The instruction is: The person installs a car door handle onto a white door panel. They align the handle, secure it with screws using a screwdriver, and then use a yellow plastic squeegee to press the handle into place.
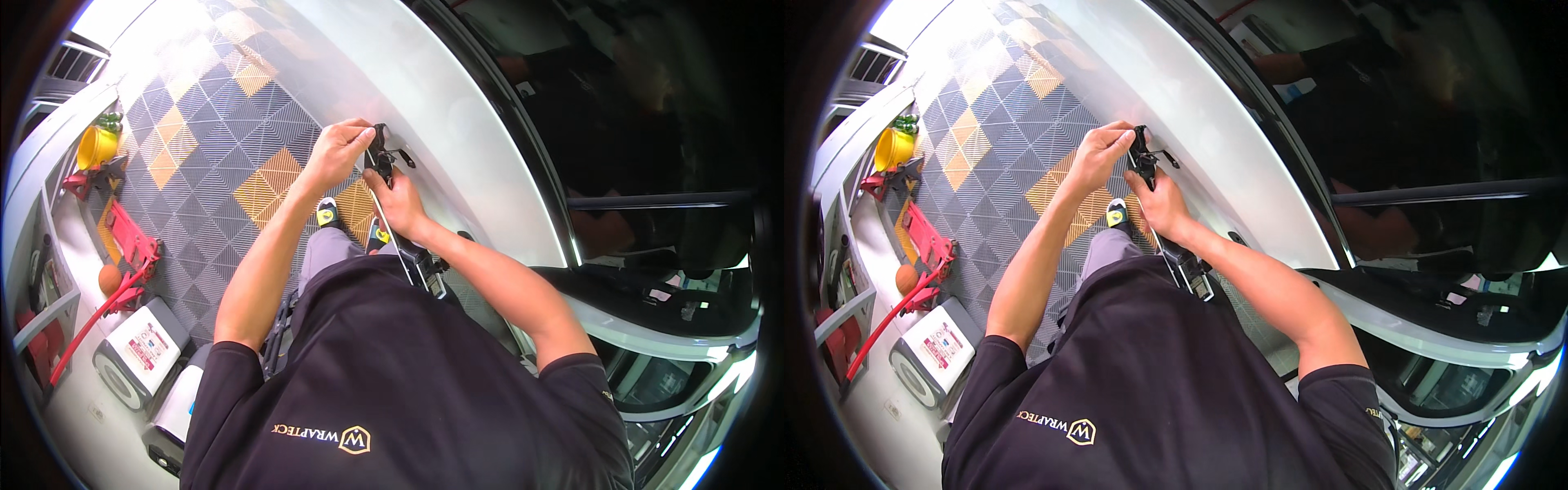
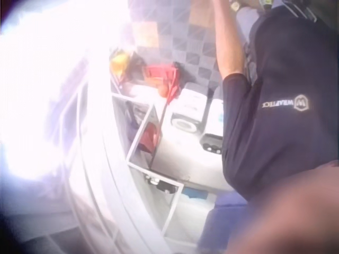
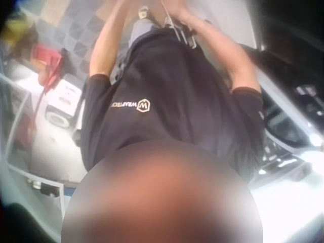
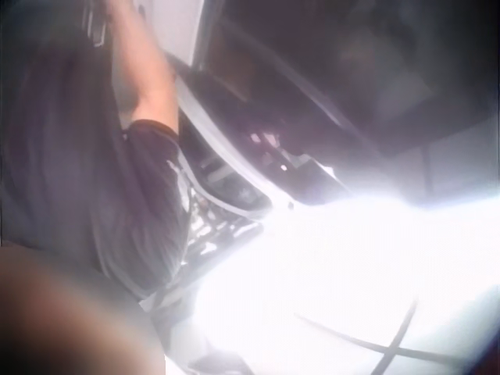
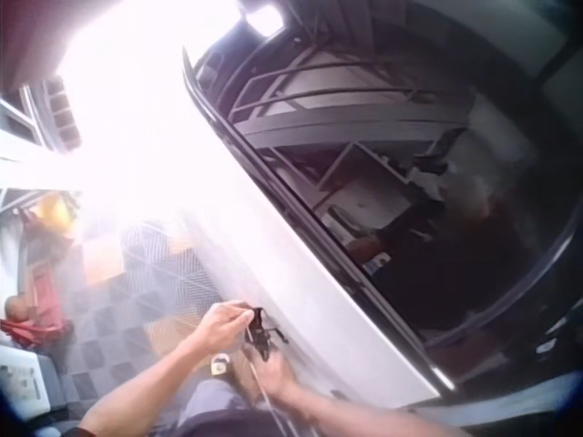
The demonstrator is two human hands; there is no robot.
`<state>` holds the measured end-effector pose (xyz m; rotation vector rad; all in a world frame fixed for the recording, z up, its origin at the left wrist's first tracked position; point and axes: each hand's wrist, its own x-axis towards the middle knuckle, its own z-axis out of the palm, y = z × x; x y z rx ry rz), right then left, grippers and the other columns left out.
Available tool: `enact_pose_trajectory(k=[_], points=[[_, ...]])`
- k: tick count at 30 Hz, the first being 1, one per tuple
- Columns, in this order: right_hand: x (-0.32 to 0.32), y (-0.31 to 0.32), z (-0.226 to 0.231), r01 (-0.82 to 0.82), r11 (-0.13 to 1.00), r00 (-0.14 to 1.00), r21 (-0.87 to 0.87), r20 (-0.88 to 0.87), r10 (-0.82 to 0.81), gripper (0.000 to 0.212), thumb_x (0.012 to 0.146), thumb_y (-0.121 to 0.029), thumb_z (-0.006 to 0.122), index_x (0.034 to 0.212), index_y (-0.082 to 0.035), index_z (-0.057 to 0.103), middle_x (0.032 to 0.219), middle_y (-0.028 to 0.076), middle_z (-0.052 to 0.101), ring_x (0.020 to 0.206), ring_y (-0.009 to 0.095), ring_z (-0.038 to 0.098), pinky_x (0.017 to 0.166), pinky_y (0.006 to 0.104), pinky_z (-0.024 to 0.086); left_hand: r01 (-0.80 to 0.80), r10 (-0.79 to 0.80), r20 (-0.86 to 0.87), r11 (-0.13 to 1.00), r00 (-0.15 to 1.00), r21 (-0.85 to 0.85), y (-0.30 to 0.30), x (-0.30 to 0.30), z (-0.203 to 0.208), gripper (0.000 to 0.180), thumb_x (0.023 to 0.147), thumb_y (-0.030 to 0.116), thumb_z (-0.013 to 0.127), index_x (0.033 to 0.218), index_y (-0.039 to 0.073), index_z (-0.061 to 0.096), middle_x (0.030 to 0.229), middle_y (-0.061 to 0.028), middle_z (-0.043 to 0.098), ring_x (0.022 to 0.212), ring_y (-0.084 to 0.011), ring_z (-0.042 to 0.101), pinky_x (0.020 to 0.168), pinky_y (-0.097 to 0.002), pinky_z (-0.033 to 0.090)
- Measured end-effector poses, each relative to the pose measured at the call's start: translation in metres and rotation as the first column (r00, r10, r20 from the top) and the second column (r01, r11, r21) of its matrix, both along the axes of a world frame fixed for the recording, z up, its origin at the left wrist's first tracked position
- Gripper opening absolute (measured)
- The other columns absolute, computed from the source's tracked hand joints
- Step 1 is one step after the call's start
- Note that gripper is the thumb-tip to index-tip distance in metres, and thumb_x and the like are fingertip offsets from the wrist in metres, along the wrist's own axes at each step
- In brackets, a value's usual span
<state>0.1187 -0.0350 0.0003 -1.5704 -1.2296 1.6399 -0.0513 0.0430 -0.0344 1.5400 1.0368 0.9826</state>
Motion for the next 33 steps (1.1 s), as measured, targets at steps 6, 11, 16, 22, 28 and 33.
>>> enact_pose_trajectory(k=[6,11,16,22,28,33], points=[[-0.006,-0.003,-0.005,0.014,0.991,0.999,-0.13,0.04,-0.009,0.054,0.109,-0.056,0.058,0.107,-0.003,0.055,0.058,0.005,0.055,0.039,0.016,0.052,0.04,0.0335,0.041,-0.042,0.042,0.011,0.999,0.999,0.014,0.001,0.005,0.002,0.033,0.106,0.019,0.06,0.101,-0.011,0.071,0.102,-0.0184,0.074,0.086,-0.0339,0.07,0.081,-0.0405,0.053],[-0.008,-0.008,-0.003,0.032,0.986,0.999,-0.163,0.019,-0.03,0.061,0.106,-0.063,0.059,0.107,-0.002,0.055,0.058,0.004,0.052,0.038,0.015,0.047,0.038,0.0338,0.041,-0.004,0.013,0.059,0.99,0.998,-0.144,0.0,0.007,0.004,0.034,0.106,0.02,0.06,0.1,-0.012,0.072,0.101,-0.0182,0.075,0.081,-0.0331,0.07,0.078,-0.0401,0.053],[-0.01,-0.01,-0.003,0.024,0.973,1.0,-0.23,-0.006,-0.026,0.063,0.108,-0.063,0.054,0.113,0.0,0.055,0.058,0.004,0.053,0.038,0.016,0.051,0.038,0.0342,0.042,-0.008,0.006,-0.015,0.983,1.0,-0.185,0.002,0.008,0.006,0.034,0.105,0.021,0.061,0.102,-0.011,0.073,0.099,-0.0182,0.076,0.077,-0.0295,0.068,0.077,-0.038,0.054],[-0.004,-0.007,-0.008,-0.012,0.966,1.0,-0.259,-0.02,0.007,0.065,0.107,-0.067,0.052,0.113,-0.002,0.054,0.062,0.005,0.056,0.041,0.017,0.055,0.039,0.0331,0.044,0.188,-0.16,0.146,0.961,0.976,-0.203,-0.016,0.001,0.007,0.035,0.093,0.013,0.064,0.124,-0.003,0.065,0.113,-0.0077,0.057,0.091,-0.0176,0.061,0.081,-0.035,0.052],[0.001,-0.008,-0.012,-0.032,0.972,0.994,-0.232,-0.113,0.006,0.068,0.105,-0.072,0.051,0.106,-0.004,0.055,0.062,0.004,0.056,0.041,0.016,0.055,0.038,0.0318,0.044,0.127,-0.106,0.255,0.99,0.961,-0.066,-0.021,0.008,-0.012,0.027,0.093,0.008,0.06,0.117,-0.004,0.061,0.106,-0.0108,0.054,0.093,-0.022,0.056,0.085,-0.0342,0.047],[0.0,-0.01,-0.013,0.001,0.976,0.981,-0.216,-0.19,-0.043,0.065,0.107,-0.068,0.051,0.101,-0.004,0.055,0.059,0.003,0.055,0.038,0.015,0.054,0.035,0.0301,0.042,0.103,-0.083,0.255,0.993,0.963,-0.065,-0.023,0.014,-0.019,0.03,0.091,0.008,0.055,0.117,-0.006,0.063,0.109,-0.0128,0.056,0.099,-0.024,0.058,0.09,-0.0353,0.047]])
